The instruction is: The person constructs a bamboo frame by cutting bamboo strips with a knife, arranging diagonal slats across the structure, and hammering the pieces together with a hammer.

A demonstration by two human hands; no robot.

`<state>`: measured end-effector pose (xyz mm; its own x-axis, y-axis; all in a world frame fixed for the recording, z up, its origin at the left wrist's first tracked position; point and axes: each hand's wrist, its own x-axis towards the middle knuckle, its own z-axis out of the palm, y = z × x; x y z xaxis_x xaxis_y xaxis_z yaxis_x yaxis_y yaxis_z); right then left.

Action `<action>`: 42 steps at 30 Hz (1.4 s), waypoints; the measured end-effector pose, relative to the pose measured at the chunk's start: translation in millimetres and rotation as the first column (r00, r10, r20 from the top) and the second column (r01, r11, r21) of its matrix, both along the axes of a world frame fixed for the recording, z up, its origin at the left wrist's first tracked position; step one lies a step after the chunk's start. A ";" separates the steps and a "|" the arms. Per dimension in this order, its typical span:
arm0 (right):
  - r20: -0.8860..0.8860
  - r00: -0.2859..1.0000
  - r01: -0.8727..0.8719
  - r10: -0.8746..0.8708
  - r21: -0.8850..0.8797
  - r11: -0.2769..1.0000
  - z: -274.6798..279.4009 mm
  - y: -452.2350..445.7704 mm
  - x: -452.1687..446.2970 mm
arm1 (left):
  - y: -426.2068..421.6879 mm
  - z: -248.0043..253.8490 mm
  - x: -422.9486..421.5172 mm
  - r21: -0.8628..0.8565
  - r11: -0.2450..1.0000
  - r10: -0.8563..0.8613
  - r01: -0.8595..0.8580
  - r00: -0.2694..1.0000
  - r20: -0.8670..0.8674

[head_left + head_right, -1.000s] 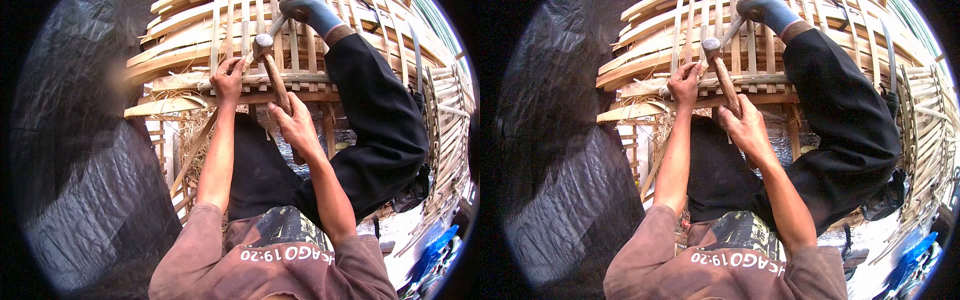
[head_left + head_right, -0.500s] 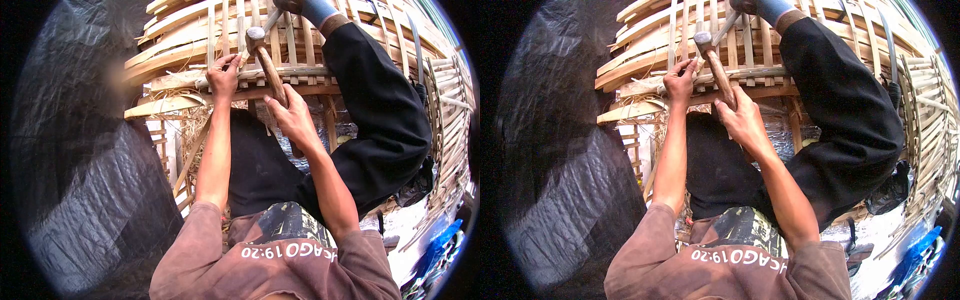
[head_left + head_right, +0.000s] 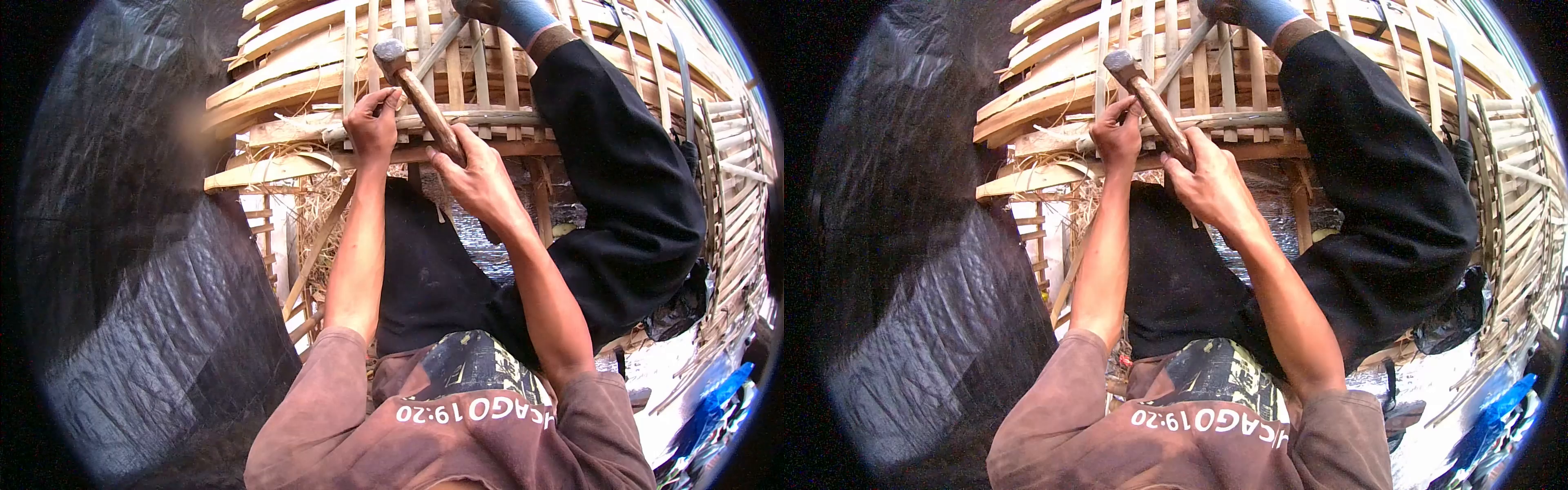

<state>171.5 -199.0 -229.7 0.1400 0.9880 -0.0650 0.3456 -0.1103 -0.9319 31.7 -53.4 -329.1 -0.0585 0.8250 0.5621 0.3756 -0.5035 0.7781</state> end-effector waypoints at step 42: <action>0.073 0.997 -0.004 -0.003 0.095 0.996 -13.6 8.2 -11.1 | -1.0 -7.5 6.8 0.163 0.979 0.141 -0.120 0.982 -0.125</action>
